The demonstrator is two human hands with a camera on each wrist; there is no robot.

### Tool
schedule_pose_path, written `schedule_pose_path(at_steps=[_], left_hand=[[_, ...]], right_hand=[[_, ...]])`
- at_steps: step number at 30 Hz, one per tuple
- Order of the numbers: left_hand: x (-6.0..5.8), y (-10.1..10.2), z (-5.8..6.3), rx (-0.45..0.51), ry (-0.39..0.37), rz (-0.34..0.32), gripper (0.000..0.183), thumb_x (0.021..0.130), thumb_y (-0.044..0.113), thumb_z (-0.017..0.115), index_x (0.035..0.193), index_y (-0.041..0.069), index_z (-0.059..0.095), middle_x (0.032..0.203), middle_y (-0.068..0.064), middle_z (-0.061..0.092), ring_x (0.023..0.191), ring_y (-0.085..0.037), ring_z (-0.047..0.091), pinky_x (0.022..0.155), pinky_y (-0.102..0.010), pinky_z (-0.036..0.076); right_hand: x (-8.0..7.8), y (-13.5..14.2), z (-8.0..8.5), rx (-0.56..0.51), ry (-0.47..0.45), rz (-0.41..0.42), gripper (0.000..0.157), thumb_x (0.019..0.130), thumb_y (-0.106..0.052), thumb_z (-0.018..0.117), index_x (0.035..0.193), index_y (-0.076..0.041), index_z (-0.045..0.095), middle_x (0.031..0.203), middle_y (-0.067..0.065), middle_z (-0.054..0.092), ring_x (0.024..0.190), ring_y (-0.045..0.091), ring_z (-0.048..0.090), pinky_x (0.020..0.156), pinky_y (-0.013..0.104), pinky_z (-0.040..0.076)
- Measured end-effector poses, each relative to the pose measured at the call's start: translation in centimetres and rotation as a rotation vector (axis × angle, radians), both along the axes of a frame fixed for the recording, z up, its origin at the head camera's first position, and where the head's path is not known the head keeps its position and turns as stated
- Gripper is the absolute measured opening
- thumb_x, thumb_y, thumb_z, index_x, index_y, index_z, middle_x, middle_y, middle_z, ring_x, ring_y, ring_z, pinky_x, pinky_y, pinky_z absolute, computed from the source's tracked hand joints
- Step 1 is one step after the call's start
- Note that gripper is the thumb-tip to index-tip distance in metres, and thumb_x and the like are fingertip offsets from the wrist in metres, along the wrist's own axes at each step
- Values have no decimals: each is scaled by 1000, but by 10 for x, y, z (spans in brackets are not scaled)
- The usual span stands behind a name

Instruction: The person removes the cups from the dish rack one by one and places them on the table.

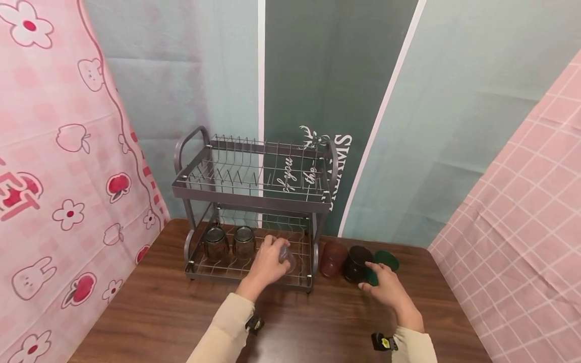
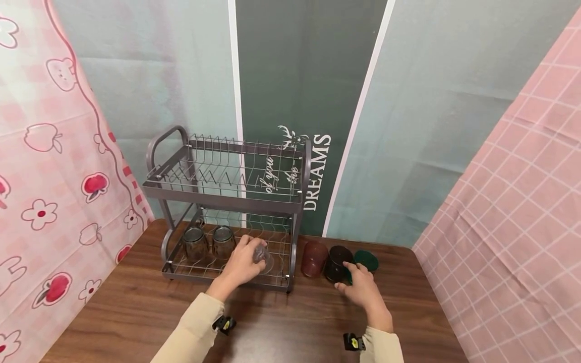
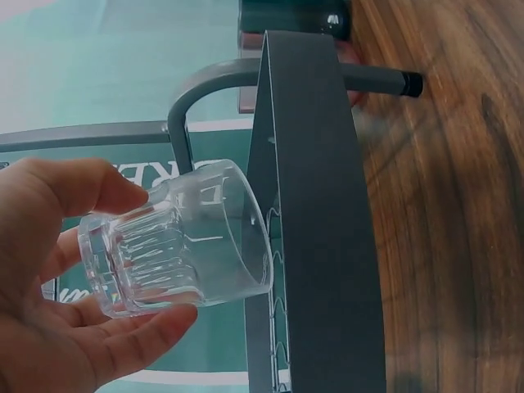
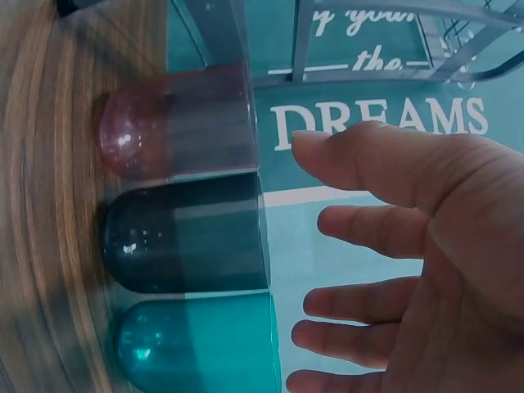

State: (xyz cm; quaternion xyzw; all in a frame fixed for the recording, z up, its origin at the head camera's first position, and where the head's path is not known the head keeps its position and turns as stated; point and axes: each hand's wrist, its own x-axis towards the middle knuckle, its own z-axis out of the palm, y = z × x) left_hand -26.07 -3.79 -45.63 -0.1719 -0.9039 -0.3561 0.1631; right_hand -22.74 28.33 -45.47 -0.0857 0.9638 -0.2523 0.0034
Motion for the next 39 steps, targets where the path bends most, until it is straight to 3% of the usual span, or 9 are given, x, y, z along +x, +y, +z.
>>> schedule_pose_path(at_steps=[8, 15, 28, 34, 39], left_hand=[[8, 1, 0, 76, 27, 9, 41, 70, 10, 72, 109, 13, 63, 107, -8, 47, 86, -25, 57, 69, -35, 50], [13, 0, -5, 140, 50, -5, 42, 72, 12, 73, 112, 15, 63, 108, -4, 47, 89, -21, 56, 71, -36, 49], [26, 0, -17, 273, 79, -51, 39, 71, 14, 74, 109, 14, 64, 105, 2, 47, 90, -17, 53, 72, -34, 48], [28, 1, -26, 356, 138, -82, 39, 68, 12, 77, 105, 12, 65, 102, 3, 50, 90, -16, 54, 72, -35, 48], [30, 4, -32, 385, 183, -93, 41, 65, 12, 78, 104, 11, 65, 103, 3, 52, 92, -14, 55, 75, -35, 47]], right_hand=[[3, -13, 1, -18, 30, 34, 62, 81, -21, 72, 131, 6, 46, 130, 39, 36, 117, 54, 36, 88, 62, 34], [8, -26, -2, -64, 135, 30, 57, 80, -18, 73, 128, 3, 51, 128, 33, 42, 118, 49, 39, 91, 60, 34], [18, -54, -23, -258, 318, 37, 56, 75, -9, 77, 126, -4, 55, 123, 19, 53, 112, 38, 49, 86, 55, 40], [22, -73, -28, -408, 331, 56, 56, 74, -7, 77, 125, -6, 56, 119, 11, 56, 107, 31, 53, 83, 49, 44], [25, -87, -30, -535, 280, 70, 58, 75, -7, 78, 127, -11, 55, 120, 5, 57, 108, 30, 53, 85, 42, 43]])
